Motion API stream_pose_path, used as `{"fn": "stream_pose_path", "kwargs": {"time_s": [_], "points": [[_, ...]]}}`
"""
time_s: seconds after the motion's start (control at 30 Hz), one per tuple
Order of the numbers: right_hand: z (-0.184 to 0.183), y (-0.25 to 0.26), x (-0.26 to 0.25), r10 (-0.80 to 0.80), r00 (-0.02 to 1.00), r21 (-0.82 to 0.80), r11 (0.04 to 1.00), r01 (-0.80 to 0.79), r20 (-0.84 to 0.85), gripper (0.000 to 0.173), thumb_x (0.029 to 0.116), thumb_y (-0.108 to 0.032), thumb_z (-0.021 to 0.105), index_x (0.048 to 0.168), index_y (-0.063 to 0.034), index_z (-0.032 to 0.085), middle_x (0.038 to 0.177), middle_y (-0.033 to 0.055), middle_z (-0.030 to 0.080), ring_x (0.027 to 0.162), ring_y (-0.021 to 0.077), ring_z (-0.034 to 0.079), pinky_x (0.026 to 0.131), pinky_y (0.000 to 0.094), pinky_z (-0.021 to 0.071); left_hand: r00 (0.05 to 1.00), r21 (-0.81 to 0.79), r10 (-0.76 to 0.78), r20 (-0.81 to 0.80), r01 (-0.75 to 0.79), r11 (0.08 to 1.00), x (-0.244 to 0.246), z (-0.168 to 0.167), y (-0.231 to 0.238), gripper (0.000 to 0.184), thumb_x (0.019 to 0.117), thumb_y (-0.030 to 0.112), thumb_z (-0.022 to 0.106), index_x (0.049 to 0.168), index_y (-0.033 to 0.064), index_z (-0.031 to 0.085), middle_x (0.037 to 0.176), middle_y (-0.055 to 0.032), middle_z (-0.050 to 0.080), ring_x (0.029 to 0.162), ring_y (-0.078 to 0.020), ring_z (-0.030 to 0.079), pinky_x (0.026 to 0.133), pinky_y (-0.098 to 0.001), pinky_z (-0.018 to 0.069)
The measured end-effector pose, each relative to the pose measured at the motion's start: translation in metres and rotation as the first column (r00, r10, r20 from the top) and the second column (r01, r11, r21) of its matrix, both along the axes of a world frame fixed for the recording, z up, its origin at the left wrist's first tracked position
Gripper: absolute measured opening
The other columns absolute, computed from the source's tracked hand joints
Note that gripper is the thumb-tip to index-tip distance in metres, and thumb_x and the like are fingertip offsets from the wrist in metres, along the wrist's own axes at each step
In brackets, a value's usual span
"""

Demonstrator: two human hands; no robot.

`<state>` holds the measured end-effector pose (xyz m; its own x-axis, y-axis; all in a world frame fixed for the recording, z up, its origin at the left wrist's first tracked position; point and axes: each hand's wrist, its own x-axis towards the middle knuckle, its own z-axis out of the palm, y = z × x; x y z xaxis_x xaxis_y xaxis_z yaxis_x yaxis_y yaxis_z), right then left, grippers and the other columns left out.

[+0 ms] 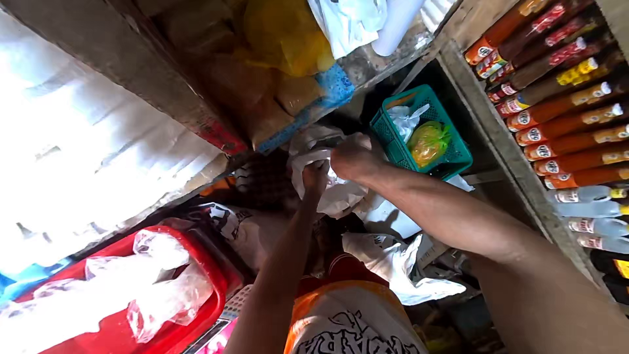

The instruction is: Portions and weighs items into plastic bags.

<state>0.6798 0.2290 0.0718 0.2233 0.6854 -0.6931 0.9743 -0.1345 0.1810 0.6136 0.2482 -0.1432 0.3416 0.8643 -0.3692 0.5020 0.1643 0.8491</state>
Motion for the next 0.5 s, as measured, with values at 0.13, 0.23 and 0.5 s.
{"fn": "stream_pose_path", "kwargs": {"time_s": [0.13,0.23,0.5], "points": [[0.028,-0.007,-0.008,0.100,0.989,-0.013,0.995,-0.099,0.110,0.025,0.1001,-0.013,0.053,0.097,0.0092,0.064,0.099,0.0261,0.063,0.096,0.0434,0.065,0.070,0.0566,0.0515,1.000,0.065,-0.012,0.024,0.010,0.998,-0.005,0.005,0.000,0.030,0.1042,0.031,0.057,0.102,0.0071,0.076,0.085,-0.0082,0.071,0.071,-0.0179,0.067,0.072,-0.0431,0.0584],[0.059,-0.025,0.023,-0.085,0.996,0.055,0.995,0.084,0.020,0.022,0.0883,-0.022,0.072,0.092,0.0000,0.070,0.096,0.0239,0.068,0.095,0.0455,0.065,0.072,0.0664,0.0493,0.998,0.117,-0.040,-0.046,0.045,0.992,-0.020,-0.006,0.015,0.030,0.1026,0.031,0.058,0.102,0.0071,0.077,0.087,-0.0089,0.073,0.074,-0.0196,0.070,0.074,-0.0449,0.0591],[-0.151,-0.062,0.124,-0.433,0.877,-0.019,0.898,0.439,-0.208,0.037,0.0939,-0.032,0.066,0.108,0.0024,0.070,0.115,0.0277,0.068,0.111,0.0473,0.064,0.087,0.0735,0.0484,0.992,0.125,0.067,-0.109,-0.053,0.991,-0.075,0.034,0.030,0.033,0.1036,0.038,0.059,0.110,0.0115,0.076,0.083,-0.0065,0.072,0.062,-0.0170,0.067,0.063,-0.0426,0.0604]]}}
